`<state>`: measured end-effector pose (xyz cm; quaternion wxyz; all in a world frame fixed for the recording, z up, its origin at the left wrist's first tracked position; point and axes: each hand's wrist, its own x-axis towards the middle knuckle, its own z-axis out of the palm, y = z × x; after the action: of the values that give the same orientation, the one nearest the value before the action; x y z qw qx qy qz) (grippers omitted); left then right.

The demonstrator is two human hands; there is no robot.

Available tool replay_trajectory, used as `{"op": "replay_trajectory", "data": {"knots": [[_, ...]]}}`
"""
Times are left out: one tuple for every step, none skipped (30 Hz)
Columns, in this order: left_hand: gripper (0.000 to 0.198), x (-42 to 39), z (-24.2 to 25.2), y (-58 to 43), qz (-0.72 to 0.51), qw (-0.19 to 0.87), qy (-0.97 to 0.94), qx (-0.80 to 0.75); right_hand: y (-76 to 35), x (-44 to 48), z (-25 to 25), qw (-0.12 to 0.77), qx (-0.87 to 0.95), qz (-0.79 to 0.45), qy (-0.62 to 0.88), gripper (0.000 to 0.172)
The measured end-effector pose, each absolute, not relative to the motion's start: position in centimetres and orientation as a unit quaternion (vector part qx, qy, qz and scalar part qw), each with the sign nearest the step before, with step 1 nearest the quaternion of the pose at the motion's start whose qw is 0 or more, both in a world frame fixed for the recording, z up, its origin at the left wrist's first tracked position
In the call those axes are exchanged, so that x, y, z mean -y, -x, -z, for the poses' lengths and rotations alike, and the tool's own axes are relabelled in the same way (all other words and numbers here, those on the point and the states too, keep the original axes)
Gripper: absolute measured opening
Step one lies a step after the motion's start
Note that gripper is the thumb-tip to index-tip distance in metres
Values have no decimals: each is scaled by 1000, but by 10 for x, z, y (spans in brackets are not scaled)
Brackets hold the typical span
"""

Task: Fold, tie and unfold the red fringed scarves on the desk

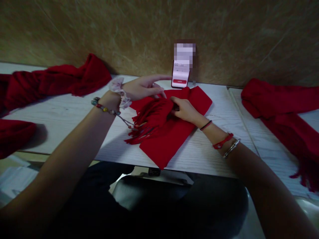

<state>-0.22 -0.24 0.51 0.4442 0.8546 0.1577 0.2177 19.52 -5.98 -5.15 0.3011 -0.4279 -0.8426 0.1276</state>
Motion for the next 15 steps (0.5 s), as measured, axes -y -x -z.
{"op": "replay_trajectory", "data": {"knots": [[51,4,-7,4,-202,466,-848,-152,-195,60,51,300,841,-124,432,18],[49,5,-7,6,-189,486,-841,-142,-194,60,52,299,841,-121,435,18],[48,6,-7,7,-179,504,-835,-130,-194,60,52,300,841,-118,435,18],[46,8,-6,8,-174,518,-829,-117,-193,60,52,302,841,-116,433,21],[45,10,-5,8,-172,528,-825,-107,-193,60,53,306,841,-113,431,25],[43,11,-3,8,-174,533,-822,-99,-193,60,53,309,841,-110,430,30],[41,13,-2,8,-179,534,-821,-93,-193,60,54,312,840,-108,431,35],[40,14,-2,6,-183,530,-823,-88,-193,59,55,313,839,-107,432,39],[40,16,-1,5,-186,523,-828,-85,-194,59,55,313,838,-106,435,39],[41,17,-2,3,-185,512,-835,-86,-194,59,56,312,837,-106,436,38],[41,18,-3,1,-183,498,-843,-91,-195,59,56,311,837,-107,436,37],[42,19,-4,-2,-177,482,-852,-98,-195,59,57,313,838,-109,434,35],[42,20,-6,-4,-167,465,-863,-102,-196,59,57,320,838,-112,427,34],[41,21,-8,-7,-152,447,-876,-102,-196,59,57,330,838,-118,417,35],[39,22,-9,-9,-139,426,-888,-100,-196,59,58,343,838,-125,405,37]]}}
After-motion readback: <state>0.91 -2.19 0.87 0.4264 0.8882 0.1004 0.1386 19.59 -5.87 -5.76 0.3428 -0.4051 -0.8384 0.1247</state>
